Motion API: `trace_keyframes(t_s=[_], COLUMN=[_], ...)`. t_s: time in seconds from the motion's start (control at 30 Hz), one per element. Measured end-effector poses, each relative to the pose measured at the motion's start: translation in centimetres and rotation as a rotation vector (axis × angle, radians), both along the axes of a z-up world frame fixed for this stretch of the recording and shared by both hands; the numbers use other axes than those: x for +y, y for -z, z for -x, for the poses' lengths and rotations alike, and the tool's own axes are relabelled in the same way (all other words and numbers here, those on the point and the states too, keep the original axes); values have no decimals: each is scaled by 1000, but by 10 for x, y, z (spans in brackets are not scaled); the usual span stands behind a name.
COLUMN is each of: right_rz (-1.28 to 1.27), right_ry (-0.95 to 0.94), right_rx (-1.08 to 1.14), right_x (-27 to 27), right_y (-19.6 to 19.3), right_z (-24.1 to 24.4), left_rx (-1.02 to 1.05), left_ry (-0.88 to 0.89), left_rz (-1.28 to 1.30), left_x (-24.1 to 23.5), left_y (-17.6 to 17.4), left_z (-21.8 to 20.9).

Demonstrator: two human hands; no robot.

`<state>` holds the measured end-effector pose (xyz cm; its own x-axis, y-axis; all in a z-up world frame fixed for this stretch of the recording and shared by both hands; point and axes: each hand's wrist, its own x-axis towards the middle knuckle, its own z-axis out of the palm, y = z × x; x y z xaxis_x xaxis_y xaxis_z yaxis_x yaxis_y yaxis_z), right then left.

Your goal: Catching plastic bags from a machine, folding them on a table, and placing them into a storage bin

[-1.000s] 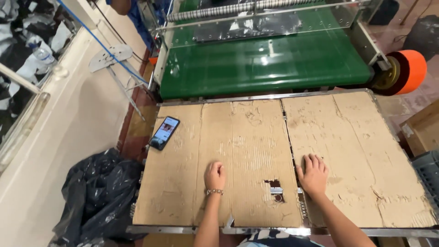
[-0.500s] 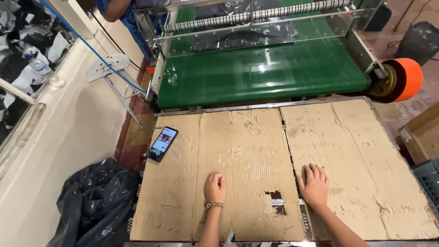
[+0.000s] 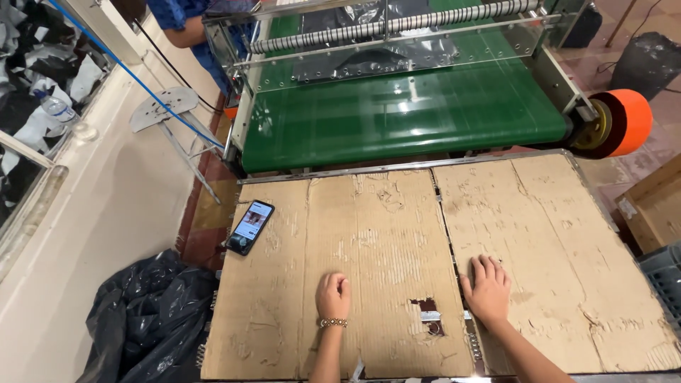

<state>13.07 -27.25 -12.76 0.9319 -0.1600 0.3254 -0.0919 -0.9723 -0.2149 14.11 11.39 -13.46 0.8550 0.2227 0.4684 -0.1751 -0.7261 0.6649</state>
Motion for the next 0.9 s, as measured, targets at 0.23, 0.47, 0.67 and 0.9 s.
trace_keyframes(t_s=[0.23, 0.47, 0.67, 0.9], right_rz=[-14, 0, -14, 75], right_ry=[1, 0, 25, 66], right_rx=[11, 8, 56, -43], right_x=[0, -2, -1, -4], right_y=[0, 2, 1, 16], right_z=[0, -2, -2, -5], left_rx=[-25, -4, 9, 5], left_ry=[14, 32, 33, 37], left_rz=[7, -23, -61, -69], left_x=[-1, 3, 2, 1], left_y=[-2, 9, 9, 6], left_z=[0, -3, -4, -4])
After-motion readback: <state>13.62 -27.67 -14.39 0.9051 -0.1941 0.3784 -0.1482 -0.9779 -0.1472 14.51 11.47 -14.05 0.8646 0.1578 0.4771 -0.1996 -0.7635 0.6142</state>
